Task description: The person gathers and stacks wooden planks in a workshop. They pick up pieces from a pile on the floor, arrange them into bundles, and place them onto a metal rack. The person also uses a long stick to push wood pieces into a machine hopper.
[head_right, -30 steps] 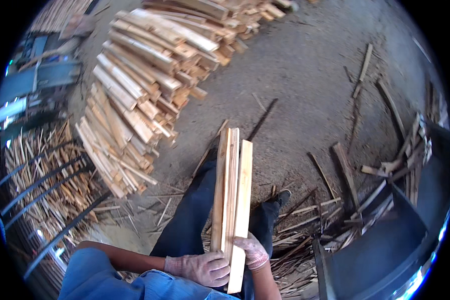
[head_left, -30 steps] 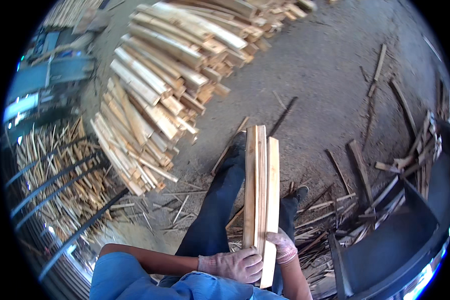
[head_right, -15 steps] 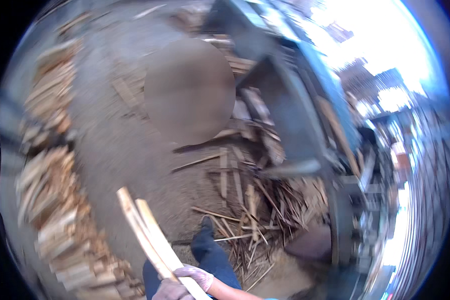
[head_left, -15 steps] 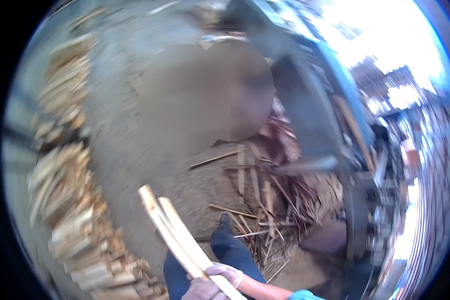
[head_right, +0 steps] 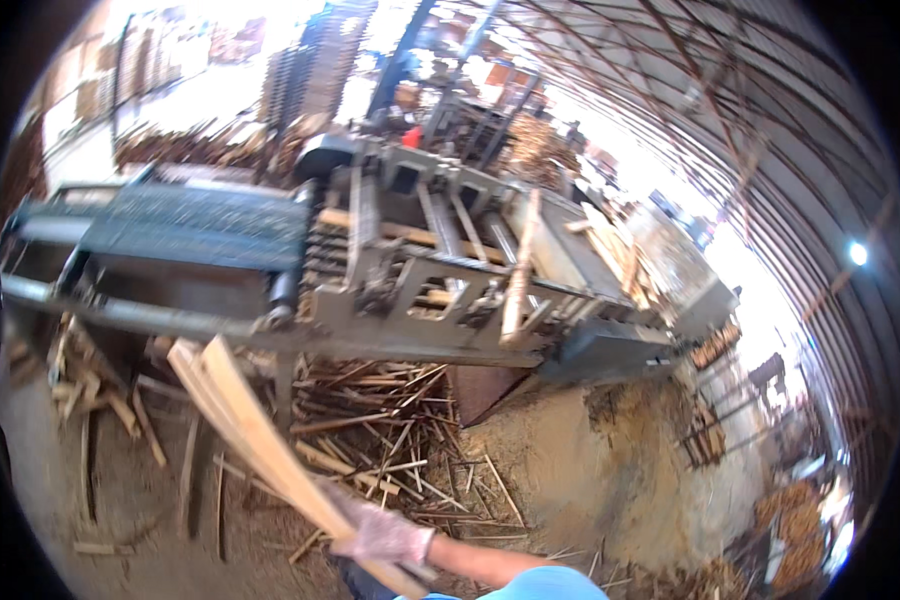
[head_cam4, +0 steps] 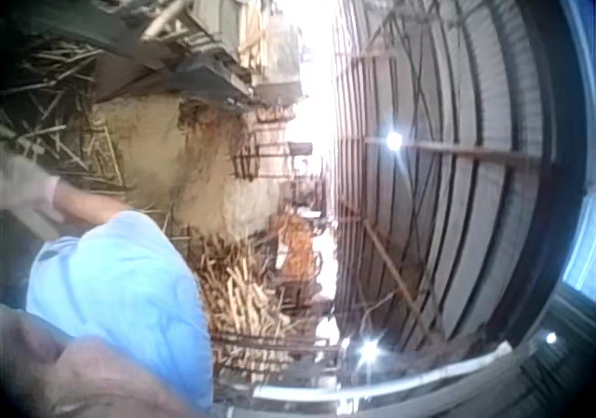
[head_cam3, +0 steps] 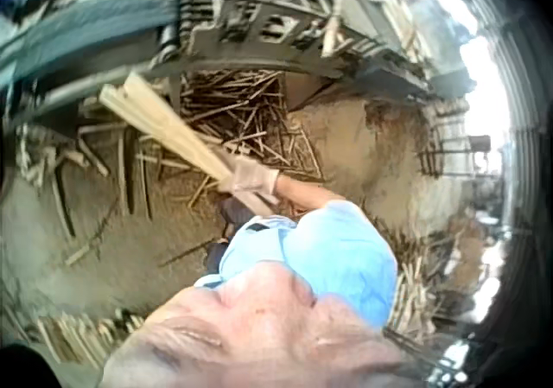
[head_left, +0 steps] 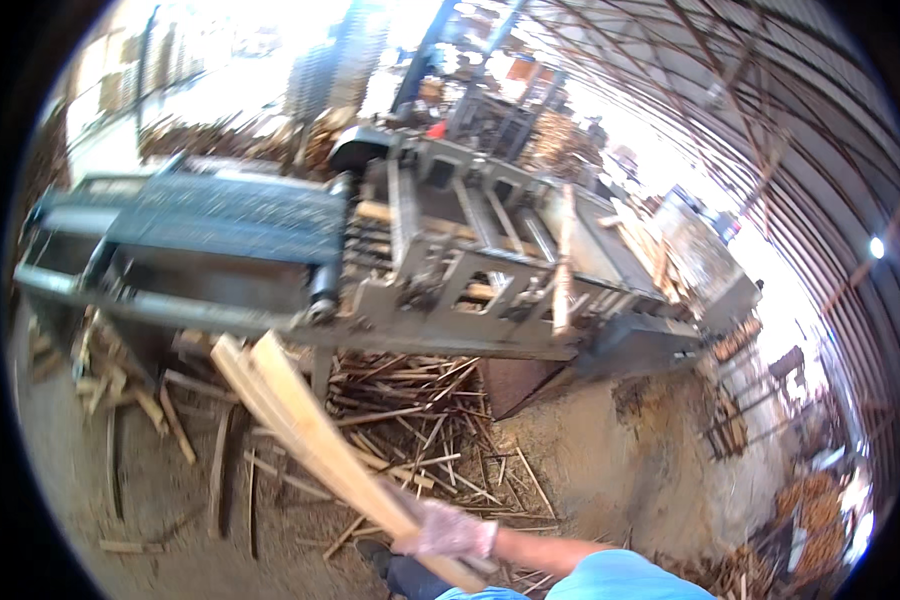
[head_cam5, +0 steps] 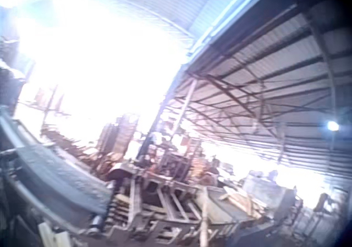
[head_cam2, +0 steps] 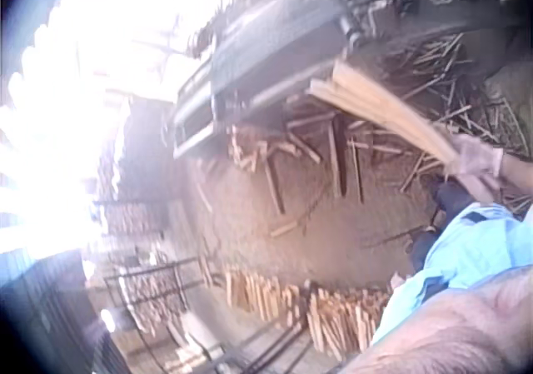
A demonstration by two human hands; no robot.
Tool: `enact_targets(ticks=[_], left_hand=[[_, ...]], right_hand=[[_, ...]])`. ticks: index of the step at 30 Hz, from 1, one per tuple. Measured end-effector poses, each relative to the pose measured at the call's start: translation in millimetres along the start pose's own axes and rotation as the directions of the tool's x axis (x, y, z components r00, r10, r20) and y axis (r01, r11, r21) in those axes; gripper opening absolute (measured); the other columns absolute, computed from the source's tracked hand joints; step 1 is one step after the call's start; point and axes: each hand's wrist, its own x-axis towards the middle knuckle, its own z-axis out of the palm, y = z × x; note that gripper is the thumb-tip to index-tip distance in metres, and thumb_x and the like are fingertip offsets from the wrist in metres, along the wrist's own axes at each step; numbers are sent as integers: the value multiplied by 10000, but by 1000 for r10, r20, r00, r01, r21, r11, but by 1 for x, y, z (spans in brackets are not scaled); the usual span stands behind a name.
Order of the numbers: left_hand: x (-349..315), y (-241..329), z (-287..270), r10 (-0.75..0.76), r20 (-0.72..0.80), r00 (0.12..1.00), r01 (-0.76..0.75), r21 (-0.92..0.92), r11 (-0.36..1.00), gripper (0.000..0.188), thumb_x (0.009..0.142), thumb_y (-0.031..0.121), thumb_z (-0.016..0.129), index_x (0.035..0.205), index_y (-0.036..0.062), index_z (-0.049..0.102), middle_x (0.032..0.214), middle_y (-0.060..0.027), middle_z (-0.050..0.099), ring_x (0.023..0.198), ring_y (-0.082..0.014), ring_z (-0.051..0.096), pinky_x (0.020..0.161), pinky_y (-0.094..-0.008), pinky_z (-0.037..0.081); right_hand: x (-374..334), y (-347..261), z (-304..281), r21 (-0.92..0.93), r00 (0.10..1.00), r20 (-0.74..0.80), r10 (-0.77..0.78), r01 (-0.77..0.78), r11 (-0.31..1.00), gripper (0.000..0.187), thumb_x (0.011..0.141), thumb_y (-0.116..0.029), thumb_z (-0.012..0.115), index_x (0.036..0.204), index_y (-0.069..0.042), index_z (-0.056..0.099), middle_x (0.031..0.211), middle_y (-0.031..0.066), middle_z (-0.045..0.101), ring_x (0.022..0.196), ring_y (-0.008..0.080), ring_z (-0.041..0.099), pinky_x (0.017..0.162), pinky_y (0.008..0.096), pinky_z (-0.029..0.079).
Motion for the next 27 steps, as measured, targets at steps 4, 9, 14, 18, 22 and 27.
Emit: enact_targets(ticks=[4, 9, 14, 18, 22, 27], left_hand=[[49, -9, -11, -136, 70, 988, 129, 92, 987, 581, 867, 273, 722, 1336, -33, 568, 1331, -279, 591, 1245, -428, 555, 1058, -464, 455], [105, -28, 8, -180, 232, 956, 150, 142, 978, 624, 857, 277, 738, 1362, -37, 551, 1360, -278, 576, 1271, -424, 542, 1077, -459, 444], [89, -72, 5, -320, 179, 930, 293, 162, 942, 668, 846, 282, 754, 1388, -41, 534, 1388, -276, 562, 1297, -420, 530, 1097, -455, 434], [63, -33, -3, -599, 234, 766, 537, 279, 796, 701, 921, 354, 668, 1496, 12, 458, 1525, -251, 459, 1424, -388, 426, 1187, -436, 339], [42, -49, 16, -673, 85, 734, 649, 201, 734, 571, 784, 356, 678, 1200, -36, 670, 1195, -293, 673, 1172, -433, 625, 1015, -460, 496], [-34, -140, 27, -760, 112, 641, 757, 75, 649, 518, 817, 340, 663, 1212, 6, 682, 1202, -248, 692, 1168, -366, 649, 1005, -416, 508]], right_hand=[[-22, -68, -181, 166, 904, -421, 77, -7, 986, 902, 779, -197, 833, 1540, -190, 347, 1334, 155, 596, 1041, 270, 664, 879, 410, 595], [-109, -98, -486, -142, 182, -983, -27, -656, 742, 768, 827, -260, 777, 1495, -93, 439, 1124, 204, 697, 871, 261, 714, 730, 389, 625], [-43, -108, -501, -493, 396, -870, -295, -687, 533, 743, 864, -434, 719, 1441, -28, 484, 1192, 258, 667, 987, 352, 701, 902, 473, 559], [36, -108, -315, -900, 821, 62, -568, 292, 325, 457, 829, -232, 739, 1226, -36, 627, 969, 140, 710, 811, 296, 689, 687, 421, 581], [76, -174, -164, -507, 703, 472, -531, 710, 489, 418, 798, -231, 713, 1157, -34, 625, 850, 80, 648, 795, 280, 683, 701, 398, 548], [81, -291, -26, -76, 433, 540, -722, 879, 470, 234, 856, -236, 628, 1000, -53, 610, 824, 111, 657, 809, 282, 695, 650, 391, 535]])
